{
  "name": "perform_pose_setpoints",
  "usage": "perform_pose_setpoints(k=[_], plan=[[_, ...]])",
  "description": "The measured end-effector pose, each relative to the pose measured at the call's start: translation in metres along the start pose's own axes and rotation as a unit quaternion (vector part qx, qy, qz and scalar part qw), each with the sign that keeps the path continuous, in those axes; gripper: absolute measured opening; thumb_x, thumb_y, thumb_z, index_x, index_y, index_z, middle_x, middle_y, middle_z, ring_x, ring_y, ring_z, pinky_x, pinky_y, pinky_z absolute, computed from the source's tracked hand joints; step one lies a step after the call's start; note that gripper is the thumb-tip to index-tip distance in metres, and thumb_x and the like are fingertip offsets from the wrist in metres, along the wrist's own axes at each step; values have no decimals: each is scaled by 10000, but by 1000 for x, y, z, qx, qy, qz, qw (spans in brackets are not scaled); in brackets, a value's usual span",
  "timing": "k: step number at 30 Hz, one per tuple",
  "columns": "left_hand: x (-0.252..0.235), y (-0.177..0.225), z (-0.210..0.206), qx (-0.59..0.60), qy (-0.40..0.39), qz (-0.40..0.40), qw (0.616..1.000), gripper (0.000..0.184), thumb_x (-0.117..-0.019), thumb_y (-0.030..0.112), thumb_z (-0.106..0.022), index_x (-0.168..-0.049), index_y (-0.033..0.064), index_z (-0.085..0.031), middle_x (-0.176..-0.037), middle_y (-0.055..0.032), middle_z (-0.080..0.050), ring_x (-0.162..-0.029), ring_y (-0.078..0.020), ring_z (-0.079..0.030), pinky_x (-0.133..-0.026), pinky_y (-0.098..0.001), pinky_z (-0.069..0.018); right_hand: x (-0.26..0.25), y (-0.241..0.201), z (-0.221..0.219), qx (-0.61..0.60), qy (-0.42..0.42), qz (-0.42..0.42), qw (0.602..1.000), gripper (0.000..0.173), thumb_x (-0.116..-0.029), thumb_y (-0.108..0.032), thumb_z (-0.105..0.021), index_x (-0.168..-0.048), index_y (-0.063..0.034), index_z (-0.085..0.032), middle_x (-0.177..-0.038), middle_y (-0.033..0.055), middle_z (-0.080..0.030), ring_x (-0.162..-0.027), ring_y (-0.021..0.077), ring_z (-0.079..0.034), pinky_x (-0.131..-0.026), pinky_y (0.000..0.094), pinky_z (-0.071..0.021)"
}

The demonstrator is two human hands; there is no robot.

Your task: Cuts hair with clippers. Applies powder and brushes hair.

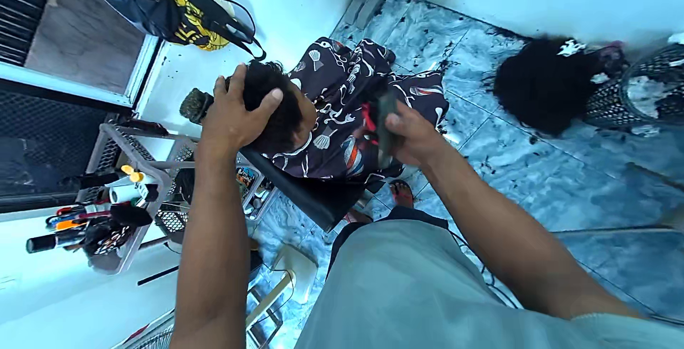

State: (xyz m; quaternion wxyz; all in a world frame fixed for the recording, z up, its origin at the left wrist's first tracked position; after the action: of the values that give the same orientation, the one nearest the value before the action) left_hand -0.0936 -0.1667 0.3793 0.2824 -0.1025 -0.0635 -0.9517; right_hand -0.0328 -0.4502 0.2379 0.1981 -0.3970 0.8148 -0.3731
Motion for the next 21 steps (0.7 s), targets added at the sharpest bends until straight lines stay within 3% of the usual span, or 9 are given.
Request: perform_pose_setpoints(k=[2, 4, 5, 8, 12, 15, 17, 19, 21], plan=[[-6, 3, -7, 9, -5, 42, 999, 1011, -808, 929, -411, -1609, 315, -349, -1616, -216, -371, -1420, -447, -448, -1058, -742, -383, -51, 10, -2, 41, -35, -47, 997, 600, -900, -308, -707, -1395, -29, -512, -1184, 173, -672, -1004, 279, -696, -865, 465, -613], [-13, 6, -11, 27, 2, 36, 999, 894, -832, 818, -557, -1530, 268, -467, -1523, -216, -483, -1376, -424, -494, -1062, -711, -393, -96, 16, -2, 209, -49, -104, 971, 456, -922, -186, -689, -1316, 11, -572, -1116, 162, -675, -913, 229, -694, -814, 420, -609], [-16, 7, -12, 37, 7, 28, 999, 841, -830, 737, -646, -1496, 244, -502, -1488, -215, -513, -1356, -415, -510, -1062, -699, -399, -113, 16, -4, 313, -63, -123, 940, 417, -914, -208, -715, -1260, 2, -613, -1068, 146, -680, -880, 214, -684, -794, 417, -596], [-20, 6, -14, 50, 5, 27, 998, 805, -808, 639, -749, -1466, 232, -525, -1476, -190, -526, -1359, -377, -514, -1077, -670, -405, -149, 8, -19, 546, -131, -120, 819, 470, -866, -377, -795, -1127, -4, -677, -978, 161, -682, -894, 301, -667, -807, 560, -546], [-20, 5, -18, 64, 10, 31, 997, 797, -801, 630, -747, -1471, 258, -523, -1486, -173, -518, -1370, -362, -502, -1079, -661, -404, -163, -2, -30, 660, -170, -142, 718, 496, -861, -486, -761, -1025, -25, -683, -944, 174, -667, -905, 359, -661, -754, 639, -517], [-21, 1, -21, 75, 17, 41, 996, 788, -799, 629, -747, -1471, 288, -516, -1511, -165, -497, -1378, -360, -496, -1072, -667, -411, -163, -6, -32, 678, -154, -174, 697, 548, -852, -511, -762, -1083, -20, -686, -1000, 210, -672, -960, 406, -661, -780, 689, -503], [-21, 0, -23, 78, 26, 46, 996, 788, -792, 641, -740, -1465, 293, -521, -1511, -157, -498, -1377, -353, -497, -1072, -658, -413, -164, -7, -34, 671, -161, -175, 703, 515, -863, -520, -751, -1017, -33, -686, -910, 169, -667, -849, 350, -664, -724, 631, -517], [-22, 0, -23, 83, 34, 51, 995, 785, -804, 686, -703, -1460, 293, -527, -1507, -151, -502, -1377, -343, -496, -1075, -657, -404, -167, -7, -37, 632, -180, -158, 738, 444, -889, -491, -745, -952, -54, -701, -814, 101, -662, -702, 238, -647, -650, 504, -544], [-22, -2, -23, 89, 46, 58, 993, 772, -827, 752, -636, -1439, 291, -548, -1482, -133, -533, -1359, -322, -518, -1067, -650, -415, -167, -5, -38, 587, -196, -157, 770, 375, -913, -436, -744, -962, -65, -713, -807, 68, -662, -676, 180, -631, -647, 440, -548]])
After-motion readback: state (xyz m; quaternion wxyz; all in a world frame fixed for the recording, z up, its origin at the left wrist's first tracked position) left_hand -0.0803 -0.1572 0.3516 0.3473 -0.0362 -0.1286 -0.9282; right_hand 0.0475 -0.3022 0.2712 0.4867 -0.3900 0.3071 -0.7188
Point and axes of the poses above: each hand's wrist, its own x-axis away from the middle knuckle, its own z-axis out of the back of the hand, y = z × x, the point moved 8 cm from there along -x, towards the middle knuckle
